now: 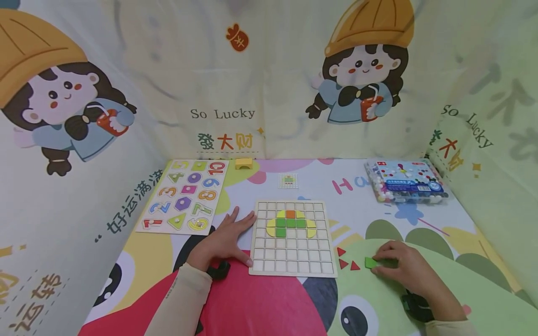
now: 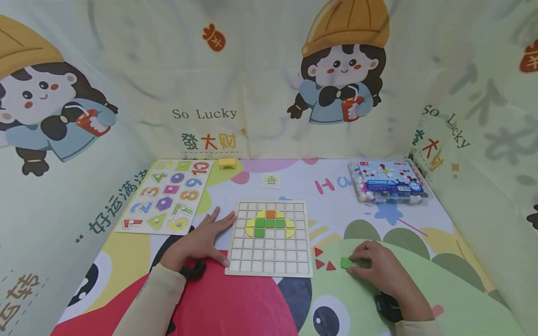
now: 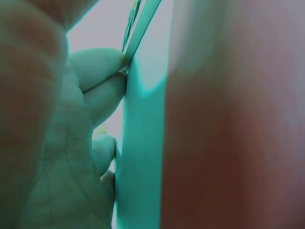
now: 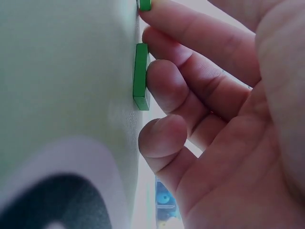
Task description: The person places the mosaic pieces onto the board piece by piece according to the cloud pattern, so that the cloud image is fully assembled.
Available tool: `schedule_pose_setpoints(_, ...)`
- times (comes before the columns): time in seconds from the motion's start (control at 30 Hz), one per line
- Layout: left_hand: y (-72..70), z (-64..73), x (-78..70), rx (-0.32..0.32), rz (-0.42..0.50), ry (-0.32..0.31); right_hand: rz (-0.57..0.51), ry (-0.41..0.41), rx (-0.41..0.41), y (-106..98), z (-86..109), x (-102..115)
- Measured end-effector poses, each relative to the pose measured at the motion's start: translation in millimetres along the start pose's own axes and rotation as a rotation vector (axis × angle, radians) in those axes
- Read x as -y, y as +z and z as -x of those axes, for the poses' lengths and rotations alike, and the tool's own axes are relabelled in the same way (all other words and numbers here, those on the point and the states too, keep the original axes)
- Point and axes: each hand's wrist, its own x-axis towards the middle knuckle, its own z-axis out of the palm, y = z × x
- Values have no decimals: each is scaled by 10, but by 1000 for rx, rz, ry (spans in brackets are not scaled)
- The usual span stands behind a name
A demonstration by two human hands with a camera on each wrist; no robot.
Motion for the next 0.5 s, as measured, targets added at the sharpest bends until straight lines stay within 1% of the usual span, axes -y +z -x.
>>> schedule_pose_setpoints(0.27,5,-12,7,-8,-9,12,-33,6,-48,5,23,8)
schedule_pose_setpoints(0.5,4,-4,-9,-9,-10,6,-96,-67,-140,-38,-12,55)
